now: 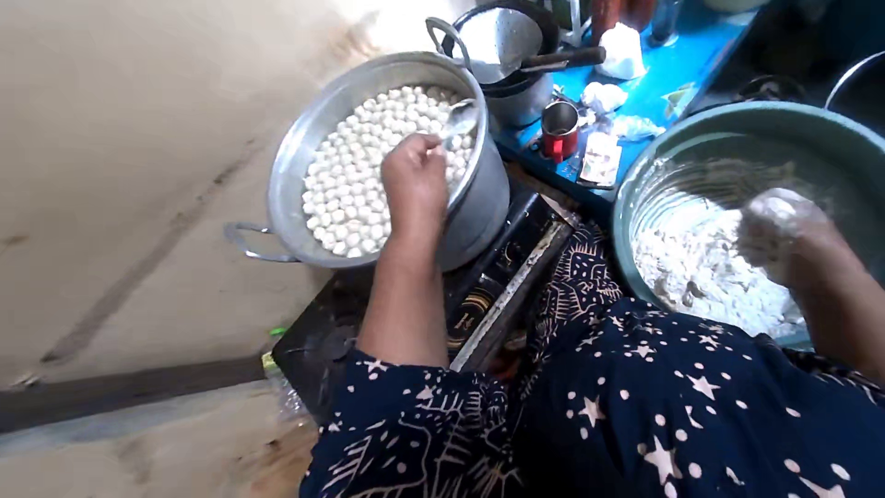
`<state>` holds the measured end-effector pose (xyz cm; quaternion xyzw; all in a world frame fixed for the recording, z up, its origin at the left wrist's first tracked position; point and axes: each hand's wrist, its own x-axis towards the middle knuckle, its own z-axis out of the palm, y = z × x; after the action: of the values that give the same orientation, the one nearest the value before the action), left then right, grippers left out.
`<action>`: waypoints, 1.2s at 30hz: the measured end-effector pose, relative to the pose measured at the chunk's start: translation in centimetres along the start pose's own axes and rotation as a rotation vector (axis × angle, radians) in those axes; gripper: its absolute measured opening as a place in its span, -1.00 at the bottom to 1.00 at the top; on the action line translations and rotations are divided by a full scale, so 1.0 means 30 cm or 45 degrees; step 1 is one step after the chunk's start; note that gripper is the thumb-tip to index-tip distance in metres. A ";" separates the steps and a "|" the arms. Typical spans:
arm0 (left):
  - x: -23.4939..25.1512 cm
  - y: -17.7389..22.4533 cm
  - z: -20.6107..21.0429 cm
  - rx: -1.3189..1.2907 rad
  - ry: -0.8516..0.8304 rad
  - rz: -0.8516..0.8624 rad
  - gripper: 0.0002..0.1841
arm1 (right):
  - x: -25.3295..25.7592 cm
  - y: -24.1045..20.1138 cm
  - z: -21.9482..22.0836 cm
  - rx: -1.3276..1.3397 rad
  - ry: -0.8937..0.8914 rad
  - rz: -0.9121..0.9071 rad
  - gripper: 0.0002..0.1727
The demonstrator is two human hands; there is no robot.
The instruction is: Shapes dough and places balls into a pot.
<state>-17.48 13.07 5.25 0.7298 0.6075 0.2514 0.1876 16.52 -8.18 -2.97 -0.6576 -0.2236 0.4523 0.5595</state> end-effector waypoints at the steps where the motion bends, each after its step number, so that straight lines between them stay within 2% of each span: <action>1: -0.035 0.047 0.054 -0.246 -0.051 0.079 -0.72 | 0.001 -0.006 0.011 0.017 -0.052 0.027 -0.74; 2: -0.076 0.101 0.113 -0.513 -0.169 0.134 -0.79 | 0.000 -0.012 0.023 0.005 -0.076 0.055 -0.68; 4: -0.167 0.210 0.230 -0.880 -0.465 0.173 -0.85 | -0.018 -0.037 0.047 -0.092 -0.070 0.087 -0.71; 6: -0.250 0.291 0.326 -1.016 -0.689 0.174 -0.85 | -0.039 -0.041 0.066 -0.154 -0.015 -0.005 -0.79; 8: -0.302 0.341 0.396 -1.055 -0.804 0.199 -0.84 | -0.062 -0.049 0.060 -0.150 0.013 -0.096 -0.93; 14: -0.351 0.390 0.472 -0.910 -0.800 0.353 -0.82 | -0.080 -0.059 0.045 -0.203 0.077 -0.220 -0.73; 17: -0.365 0.392 0.478 -0.880 -0.816 0.392 -0.81 | -0.090 -0.064 0.046 -0.268 0.094 -0.263 -0.81; 18: -0.371 0.392 0.482 -0.903 -0.827 0.385 -0.82 | -0.091 -0.065 0.047 -0.293 0.088 -0.289 -0.78; 22: -0.398 0.411 0.488 -1.050 -0.933 0.253 -0.86 | -0.080 -0.048 0.047 -0.352 0.096 -0.357 -0.77; 26: -0.417 0.454 0.480 -1.187 -1.127 0.017 -0.86 | -0.091 -0.043 0.046 -0.476 0.109 -0.381 -0.75; 29: -0.408 0.461 0.460 -1.365 -1.273 -0.206 -0.81 | -0.088 -0.051 0.043 -0.431 0.143 -0.263 -0.72; 32: -0.344 0.413 0.392 -1.508 -1.204 -0.241 -0.77 | -0.075 -0.048 0.000 -0.245 0.203 -0.031 -0.53; 33: -0.307 0.381 0.355 -1.537 -1.113 -0.194 -0.77 | -0.061 -0.032 -0.024 -0.154 0.207 -0.027 -0.59; 35: -0.222 0.303 0.257 -1.510 -0.833 -0.078 -0.77 | -0.038 -0.010 -0.066 0.007 0.127 -0.037 -0.87; 36: -0.180 0.258 0.198 -1.421 -0.642 -0.018 -0.78 | -0.033 -0.006 -0.080 0.037 0.092 -0.022 -0.89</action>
<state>-8.54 6.46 4.21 0.5545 0.3259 0.3501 0.6810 18.09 -10.22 -2.56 -0.6633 -0.2024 0.4266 0.5806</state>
